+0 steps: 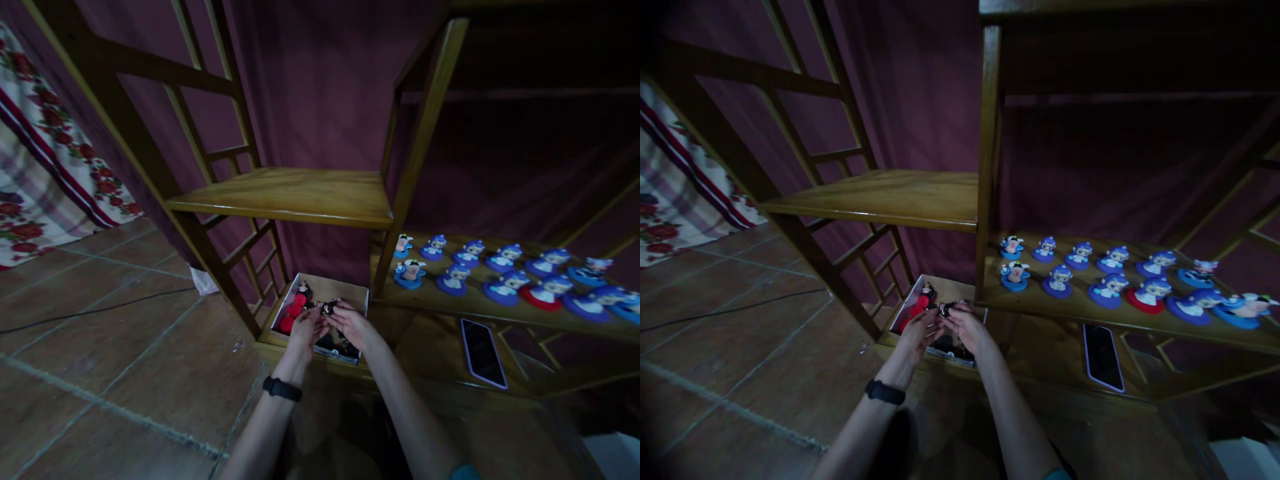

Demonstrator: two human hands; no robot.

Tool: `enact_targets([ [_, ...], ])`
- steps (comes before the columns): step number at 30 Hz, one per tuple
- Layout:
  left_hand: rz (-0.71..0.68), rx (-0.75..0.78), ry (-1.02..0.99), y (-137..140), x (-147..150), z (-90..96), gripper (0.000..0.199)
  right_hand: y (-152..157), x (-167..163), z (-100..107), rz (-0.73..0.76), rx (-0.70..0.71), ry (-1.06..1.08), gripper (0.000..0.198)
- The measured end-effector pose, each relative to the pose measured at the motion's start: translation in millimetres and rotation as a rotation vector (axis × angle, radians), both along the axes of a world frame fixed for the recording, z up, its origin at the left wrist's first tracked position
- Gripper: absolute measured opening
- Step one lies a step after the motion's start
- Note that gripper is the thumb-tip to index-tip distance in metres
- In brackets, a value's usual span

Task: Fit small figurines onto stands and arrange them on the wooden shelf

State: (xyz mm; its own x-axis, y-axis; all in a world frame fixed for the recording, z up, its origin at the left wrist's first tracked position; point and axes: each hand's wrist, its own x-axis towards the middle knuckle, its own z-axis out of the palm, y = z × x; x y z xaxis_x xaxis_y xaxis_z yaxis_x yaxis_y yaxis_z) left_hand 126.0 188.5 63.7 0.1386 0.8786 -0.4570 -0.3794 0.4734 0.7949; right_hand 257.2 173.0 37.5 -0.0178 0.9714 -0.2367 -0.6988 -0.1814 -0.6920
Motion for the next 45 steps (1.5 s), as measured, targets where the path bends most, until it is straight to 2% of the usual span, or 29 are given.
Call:
enact_targets([
  [4,-0.044,0.055,-0.001,2.0,2.3,-2.1,0.016,-2.3,-4.3,2.0,0.005,0.015,0.001,0.025],
  [7,-0.002,0.074,0.015,3.6,1.5,-11.6,0.020,-3.1,-10.0,1.8,-0.015,-0.006,-0.007,0.023],
  [10,0.051,0.111,0.008,6.4,0.8,-20.0,0.024,-2.9,-15.8,3.0,-0.021,0.035,-0.039,0.023],
  [13,0.029,0.152,0.006,9.7,1.1,-23.2,0.027,-1.4,-16.4,3.3,-0.039,0.054,-0.079,0.022],
  [16,-0.029,0.141,0.011,12.7,-0.2,-23.9,0.025,1.3,-11.7,0.4,-0.050,0.009,-0.116,0.021],
  [19,-0.050,0.136,0.070,17.0,-4.6,-24.8,0.022,4.1,-4.7,-3.1,-0.128,-0.062,-0.176,0.023],
  [23,-0.039,0.140,0.233,28.1,-11.5,-28.6,0.019,4.6,5.3,-1.8,-0.251,-0.073,-0.262,0.021],
  [26,-0.097,0.224,0.423,37.0,-13.9,-35.6,0.013,3.0,11.8,1.4,-0.283,-0.055,-0.302,0.019],
  [29,-0.236,0.369,0.726,40.7,-13.5,-45.1,0.009,2.1,15.6,1.8,-0.306,-0.077,-0.308,0.020],
  [33,-0.498,0.512,1.133,34.0,-10.6,-54.8,0.017,2.7,17.4,-1.2,-0.271,-0.103,-0.345,0.025],
  [35,-0.603,0.552,1.271,28.0,-8.4,-56.7,0.022,2.7,17.5,-1.7,-0.235,-0.099,-0.380,0.027],
  [39,-0.711,0.536,1.396,19.9,-3.4,-55.7,0.031,1.3,17.2,1.3,-0.165,-0.066,-0.431,0.033],
  [45,-0.751,0.506,1.457,18.1,0.9,-49.1,0.037,1.1,18.0,1.7,-0.145,-0.045,-0.457,0.037],
])
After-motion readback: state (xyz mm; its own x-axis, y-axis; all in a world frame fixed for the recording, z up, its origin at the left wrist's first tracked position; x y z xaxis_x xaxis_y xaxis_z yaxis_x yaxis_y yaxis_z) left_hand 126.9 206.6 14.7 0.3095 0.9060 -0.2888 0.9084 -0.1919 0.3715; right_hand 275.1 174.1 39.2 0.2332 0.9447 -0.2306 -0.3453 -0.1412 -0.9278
